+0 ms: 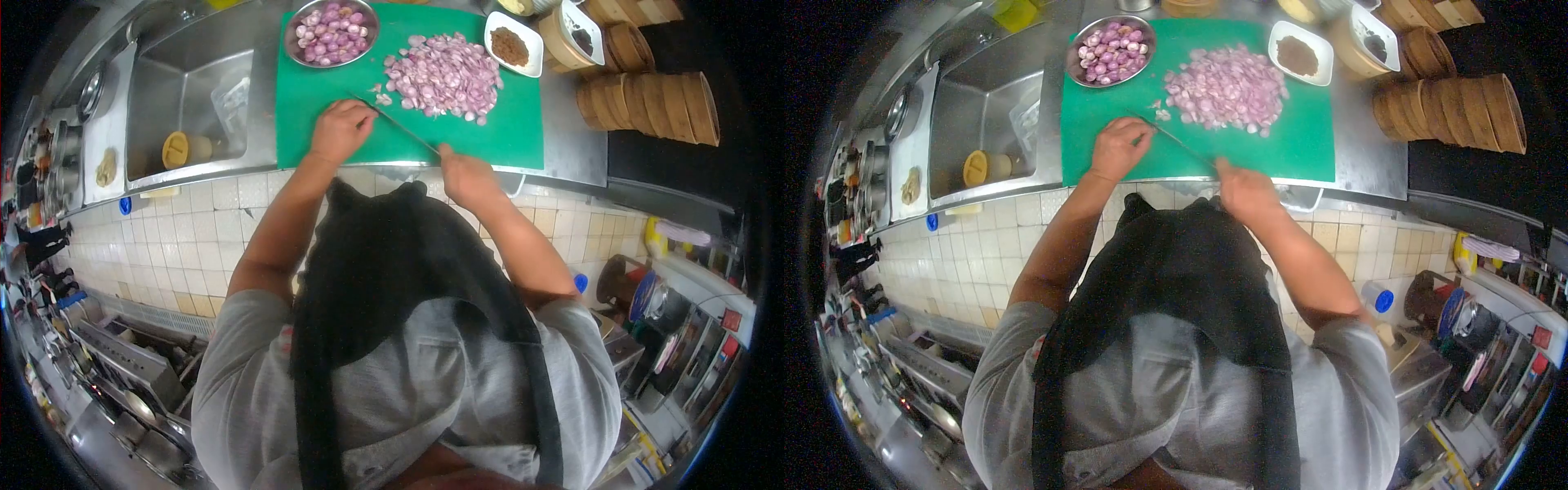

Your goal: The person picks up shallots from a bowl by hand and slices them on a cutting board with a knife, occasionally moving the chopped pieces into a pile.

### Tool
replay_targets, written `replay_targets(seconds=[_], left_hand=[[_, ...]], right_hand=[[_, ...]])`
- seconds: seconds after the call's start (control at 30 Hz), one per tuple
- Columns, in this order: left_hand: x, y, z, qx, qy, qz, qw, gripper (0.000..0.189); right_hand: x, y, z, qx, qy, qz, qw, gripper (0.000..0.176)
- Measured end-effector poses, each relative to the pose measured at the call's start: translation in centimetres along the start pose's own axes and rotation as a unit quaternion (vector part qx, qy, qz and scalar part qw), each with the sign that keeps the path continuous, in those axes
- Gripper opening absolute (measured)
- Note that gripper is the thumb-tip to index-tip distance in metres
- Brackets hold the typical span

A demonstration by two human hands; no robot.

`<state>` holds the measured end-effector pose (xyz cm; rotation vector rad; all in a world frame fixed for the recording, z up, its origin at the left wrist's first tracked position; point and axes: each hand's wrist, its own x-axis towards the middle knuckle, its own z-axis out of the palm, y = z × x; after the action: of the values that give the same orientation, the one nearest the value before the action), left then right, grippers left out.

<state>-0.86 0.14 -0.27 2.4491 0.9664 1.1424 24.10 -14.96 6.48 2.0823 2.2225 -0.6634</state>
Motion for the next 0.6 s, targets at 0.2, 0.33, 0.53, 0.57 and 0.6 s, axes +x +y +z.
replay_targets(seconds=[0.2,0.33,0.53,0.57,0.6], left_hand=[[0.0,0.3,0.0,0.000,-0.001,-0.017,1.000,0.009],[0.1,0.4,-0.1,-0.002,-0.001,-0.008,1.000,0.009],[-0.3,0.0,0.2,0.004,0.001,-0.013,1.000,0.009],[-0.3,-0.1,0.3,0.005,0.001,-0.012,1.000,0.009],[-0.3,-0.1,0.3,0.006,0.001,-0.011,1.000,0.009]], right_hand=[[-0.1,-0.1,0.4,-0.005,0.011,0.000,1.000,0.024],[-0.8,-0.8,-0.4,0.015,0.021,0.000,1.000,0.023],[-0.1,-0.6,0.3,0.010,0.013,0.002,1.000,0.021],[0.0,-0.7,0.1,0.008,0.018,-0.001,1.000,0.021],[-0.2,-0.9,-0.2,0.013,0.030,-0.006,0.999,0.021]])
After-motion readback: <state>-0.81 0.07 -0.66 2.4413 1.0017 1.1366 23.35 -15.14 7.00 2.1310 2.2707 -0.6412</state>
